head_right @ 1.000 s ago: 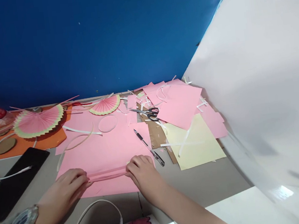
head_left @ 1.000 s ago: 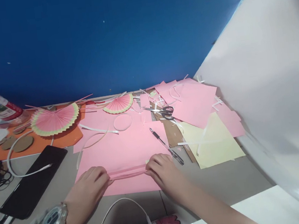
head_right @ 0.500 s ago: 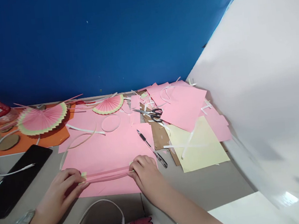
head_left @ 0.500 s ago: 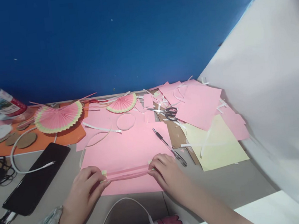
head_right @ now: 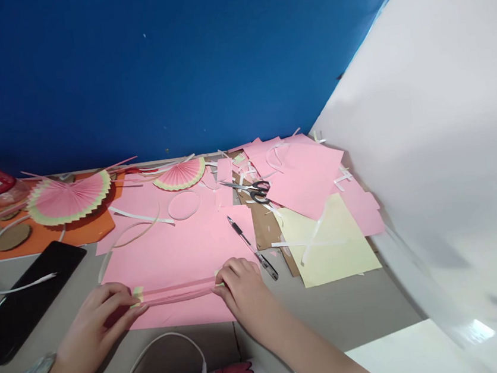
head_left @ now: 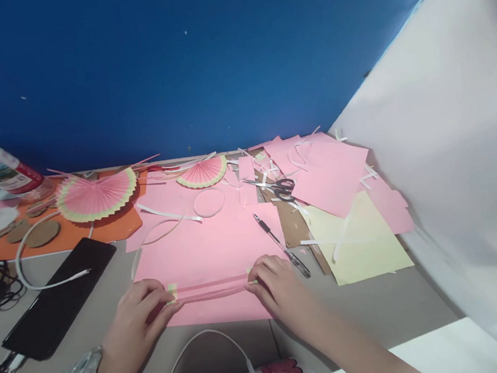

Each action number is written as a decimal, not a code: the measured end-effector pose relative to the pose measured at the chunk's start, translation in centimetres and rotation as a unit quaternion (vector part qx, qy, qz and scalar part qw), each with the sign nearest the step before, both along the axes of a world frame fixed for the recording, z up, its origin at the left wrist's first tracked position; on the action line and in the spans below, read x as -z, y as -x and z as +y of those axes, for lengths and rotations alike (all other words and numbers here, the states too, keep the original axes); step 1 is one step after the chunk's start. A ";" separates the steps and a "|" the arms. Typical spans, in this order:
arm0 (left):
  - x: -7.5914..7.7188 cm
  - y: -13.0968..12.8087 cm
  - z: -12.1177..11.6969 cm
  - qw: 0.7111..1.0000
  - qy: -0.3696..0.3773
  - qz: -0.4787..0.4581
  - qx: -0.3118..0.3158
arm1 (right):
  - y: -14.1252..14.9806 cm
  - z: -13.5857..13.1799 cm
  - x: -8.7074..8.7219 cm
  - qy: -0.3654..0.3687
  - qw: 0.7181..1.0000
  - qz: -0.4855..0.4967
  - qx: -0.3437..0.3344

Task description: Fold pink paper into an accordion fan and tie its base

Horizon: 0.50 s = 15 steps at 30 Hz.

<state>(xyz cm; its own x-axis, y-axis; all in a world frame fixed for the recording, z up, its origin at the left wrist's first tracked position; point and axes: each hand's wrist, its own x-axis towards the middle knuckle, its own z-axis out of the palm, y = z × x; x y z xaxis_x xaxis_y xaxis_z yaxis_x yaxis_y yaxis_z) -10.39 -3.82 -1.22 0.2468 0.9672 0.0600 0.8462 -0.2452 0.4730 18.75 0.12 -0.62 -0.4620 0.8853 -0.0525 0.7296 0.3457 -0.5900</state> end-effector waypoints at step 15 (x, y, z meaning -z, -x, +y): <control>-0.5 -0.9 0.3 0.994 0.067 0.075 -0.042 | 0.1 1.0 -1.8 0.025 0.999 -0.041 0.022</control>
